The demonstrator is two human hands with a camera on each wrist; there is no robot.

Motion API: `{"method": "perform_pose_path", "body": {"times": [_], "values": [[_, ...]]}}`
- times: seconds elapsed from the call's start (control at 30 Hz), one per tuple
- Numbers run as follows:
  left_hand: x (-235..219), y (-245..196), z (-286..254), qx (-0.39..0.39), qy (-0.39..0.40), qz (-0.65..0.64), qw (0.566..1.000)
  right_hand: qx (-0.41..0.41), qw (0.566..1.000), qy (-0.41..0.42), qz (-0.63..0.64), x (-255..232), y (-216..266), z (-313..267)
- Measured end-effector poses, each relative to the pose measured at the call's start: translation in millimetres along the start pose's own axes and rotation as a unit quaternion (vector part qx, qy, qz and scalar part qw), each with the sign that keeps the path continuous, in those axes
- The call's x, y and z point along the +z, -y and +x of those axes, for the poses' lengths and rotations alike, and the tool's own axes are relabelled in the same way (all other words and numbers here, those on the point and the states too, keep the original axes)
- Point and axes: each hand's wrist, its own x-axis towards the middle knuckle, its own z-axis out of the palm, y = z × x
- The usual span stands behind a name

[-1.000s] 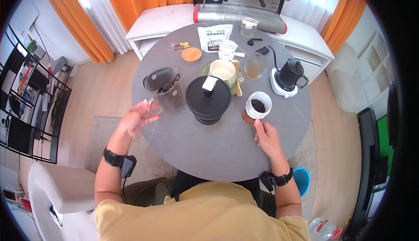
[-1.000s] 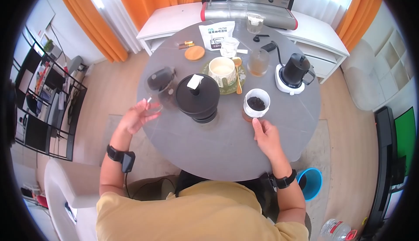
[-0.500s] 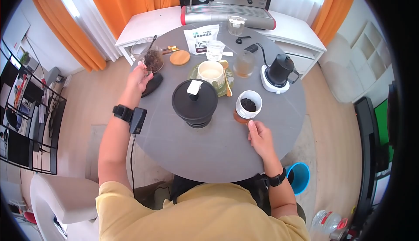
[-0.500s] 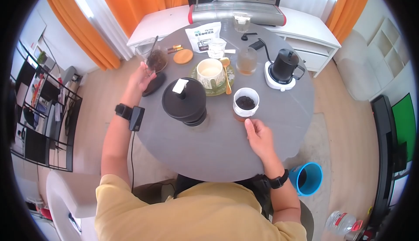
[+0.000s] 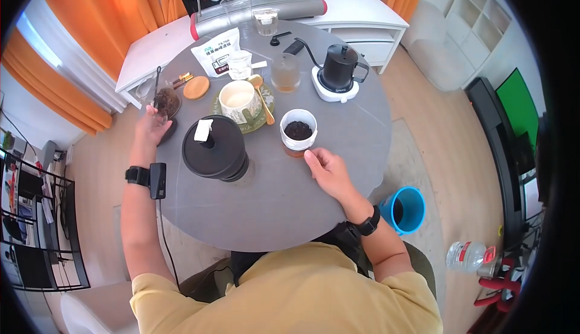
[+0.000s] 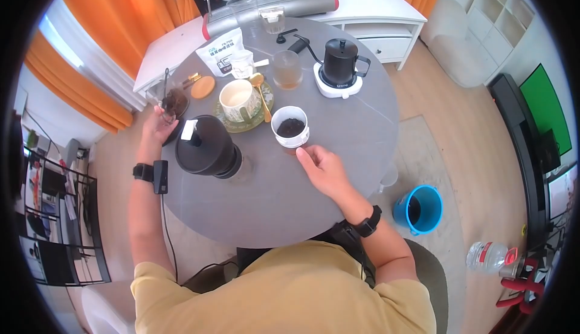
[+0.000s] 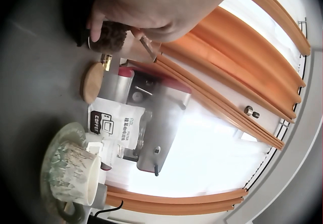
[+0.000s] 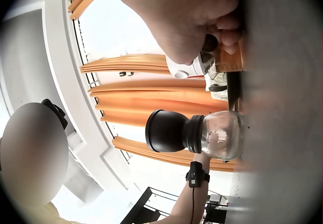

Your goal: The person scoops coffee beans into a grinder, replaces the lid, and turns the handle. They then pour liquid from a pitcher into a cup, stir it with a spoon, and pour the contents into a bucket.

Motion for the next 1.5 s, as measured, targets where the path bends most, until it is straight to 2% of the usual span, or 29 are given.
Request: {"method": "perform_pose_path", "body": {"times": [0.07, 0.13, 0.2, 0.37, 0.5, 0.63, 0.77, 0.83, 0.87, 0.9, 0.93, 0.97, 1.03, 1.07, 1.13, 1.23, 1.27, 1.3, 1.37, 1.4, 1.47, 1.5], "values": [[-2.1, -0.3, -2.4, -0.013, 0.042, 0.026, 0.999, -0.002, 1.000, 0.000, -0.005, -0.4, 0.4, 0.0], [1.9, 0.0, -6.7, -0.020, 0.018, 0.045, 0.999, -0.005, 1.000, 0.002, -0.009, 0.4, -2.3, 0.4], [3.8, -1.3, -12.6, -0.021, -0.014, 0.062, 0.998, -0.020, 0.999, -0.002, 0.040, 3.7, -9.9, 2.3], [12.8, -6.8, -27.3, -0.067, 0.003, 0.093, 0.993, -0.026, 0.999, -0.007, 0.033, 4.4, -9.7, 2.3], [17.2, -9.4, -41.1, -0.051, 0.053, 0.190, 0.979, -0.037, 0.999, -0.009, 0.007, 3.9, -10.9, 3.3], [6.5, -2.5, -36.0, -0.018, 0.053, 0.278, 0.959, -0.026, 1.000, -0.004, 0.015, 3.0, -7.4, 2.6], [-1.7, -0.7, -39.0, -0.004, 0.054, 0.314, 0.948, -0.028, 1.000, -0.007, 0.001, 3.4, -6.9, 1.6], [-7.6, 1.2, -39.7, 0.095, 0.056, 0.404, 0.908, -0.033, 0.999, -0.010, 0.000, 3.2, -7.1, 2.0], [-18.7, 4.3, -33.4, 0.095, 0.056, 0.404, 0.908, -0.029, 1.000, -0.009, 0.004, 3.0, -7.1, 1.8], [-33.7, 8.1, -24.7, 0.210, 0.000, 0.487, 0.848, -0.026, 1.000, -0.008, 0.009, 2.8, -7.1, 2.0], [-42.5, 11.5, -21.0, 0.320, -0.055, 0.557, 0.764, -0.026, 1.000, -0.009, 0.010, 3.0, -5.5, 1.7], [-38.6, 11.3, -35.0, 0.320, -0.053, 0.558, 0.764, -0.022, 1.000, -0.012, 0.006, 3.2, -2.5, 0.6], [-30.9, 20.0, -64.5, 0.405, -0.147, 0.619, 0.657, -0.011, 1.000, -0.026, 0.001, 3.0, -1.6, -0.2], [-32.2, 30.0, -68.9, 0.405, -0.134, 0.619, 0.659, -0.008, 1.000, -0.019, 0.002, 2.5, -2.6, 0.8], [-38.5, 45.6, -69.1, 0.400, -0.122, 0.695, 0.585, 0.004, 1.000, -0.025, 0.001, 0.3, -3.0, 0.0], [-49.3, 49.2, -51.8, 0.388, -0.069, 0.683, 0.615, 0.003, 1.000, -0.015, 0.019, 2.1, -2.4, -0.4], [-49.3, 44.6, -49.5, 0.383, -0.032, 0.662, 0.644, -0.020, 1.000, -0.014, 0.017, 3.5, -4.5, -0.1], [-52.7, 41.8, -43.5, 0.384, -0.027, 0.661, 0.644, -0.043, 0.999, -0.011, 0.014, 3.5, -6.4, -0.1], [-57.7, 35.8, -35.3, 0.394, 0.052, 0.643, 0.655, -0.039, 0.999, -0.007, -0.002, 1.8, -9.0, 0.4], [-60.4, 35.4, -32.4, 0.395, 0.052, 0.643, 0.654, -0.036, 0.999, 0.002, -0.018, 1.6, -9.3, 0.8], [-60.5, 30.4, -37.6, 0.393, 0.105, 0.600, 0.689, -0.028, 0.999, 0.006, -0.020, 1.3, -9.3, 0.8], [-60.6, 28.5, -40.2, 0.392, 0.105, 0.601, 0.689, -0.018, 1.000, 0.012, -0.023, 1.4, -9.4, 0.8]]}}
